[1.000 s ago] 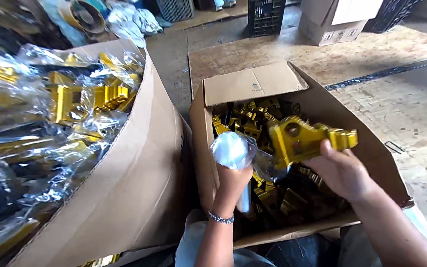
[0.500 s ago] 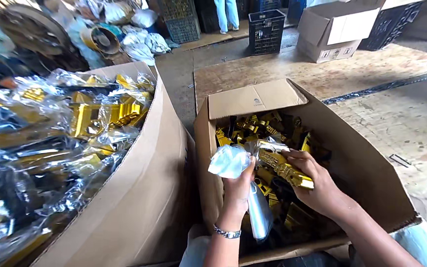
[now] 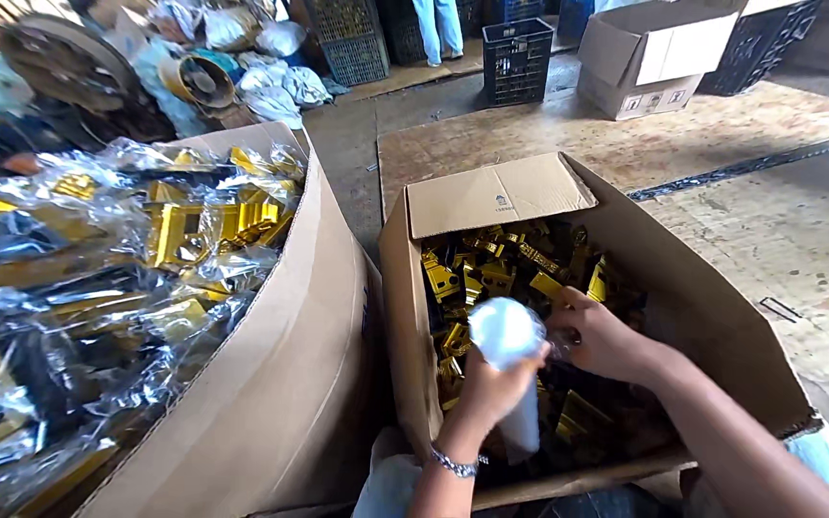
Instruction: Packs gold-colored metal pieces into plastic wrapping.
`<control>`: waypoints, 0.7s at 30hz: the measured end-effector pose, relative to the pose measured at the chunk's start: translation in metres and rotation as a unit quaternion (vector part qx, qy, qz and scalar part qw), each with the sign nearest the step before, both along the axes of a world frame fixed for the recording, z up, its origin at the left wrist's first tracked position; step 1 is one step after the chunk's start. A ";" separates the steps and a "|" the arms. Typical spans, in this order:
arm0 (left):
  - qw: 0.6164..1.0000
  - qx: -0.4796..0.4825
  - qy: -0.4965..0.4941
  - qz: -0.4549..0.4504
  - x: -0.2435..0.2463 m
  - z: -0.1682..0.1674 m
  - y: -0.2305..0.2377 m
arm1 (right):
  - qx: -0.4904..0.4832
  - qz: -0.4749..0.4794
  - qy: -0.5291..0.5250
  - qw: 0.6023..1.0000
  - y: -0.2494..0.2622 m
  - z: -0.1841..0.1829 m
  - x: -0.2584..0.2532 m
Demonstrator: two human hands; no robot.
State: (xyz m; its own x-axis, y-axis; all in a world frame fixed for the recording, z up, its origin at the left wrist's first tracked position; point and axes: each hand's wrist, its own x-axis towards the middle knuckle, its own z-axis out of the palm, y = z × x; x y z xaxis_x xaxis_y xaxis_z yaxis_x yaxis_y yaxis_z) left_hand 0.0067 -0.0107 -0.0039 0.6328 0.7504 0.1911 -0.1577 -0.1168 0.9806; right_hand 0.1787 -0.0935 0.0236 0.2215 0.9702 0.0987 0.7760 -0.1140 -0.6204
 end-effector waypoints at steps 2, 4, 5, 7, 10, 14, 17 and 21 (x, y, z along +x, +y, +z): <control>0.992 -0.124 0.005 0.038 -0.007 0.014 0.013 | -0.222 0.018 -0.081 0.972 0.002 0.028 0.014; 0.980 -0.179 0.017 0.084 -0.014 0.021 0.025 | -0.309 -0.010 -0.147 0.939 0.008 0.060 0.014; 0.979 -0.172 0.029 0.109 -0.015 0.022 0.026 | -0.237 -0.010 -0.166 0.957 0.005 0.074 0.014; 0.981 -0.137 0.028 0.134 -0.011 0.020 0.025 | 0.131 0.015 -0.182 0.974 0.004 0.087 0.020; 0.985 -0.098 0.001 0.145 -0.006 0.012 0.022 | 0.379 0.008 -0.050 0.924 0.024 0.092 0.019; 0.989 0.031 0.035 0.142 -0.004 0.003 0.021 | 0.088 0.051 0.143 0.985 0.030 0.025 -0.009; 0.984 0.126 0.062 0.114 -0.002 -0.001 0.017 | 0.055 0.024 0.232 0.971 0.023 0.008 -0.013; 0.999 -0.004 0.028 0.025 -0.005 0.007 0.012 | -0.014 0.051 0.314 0.948 0.010 0.010 -0.002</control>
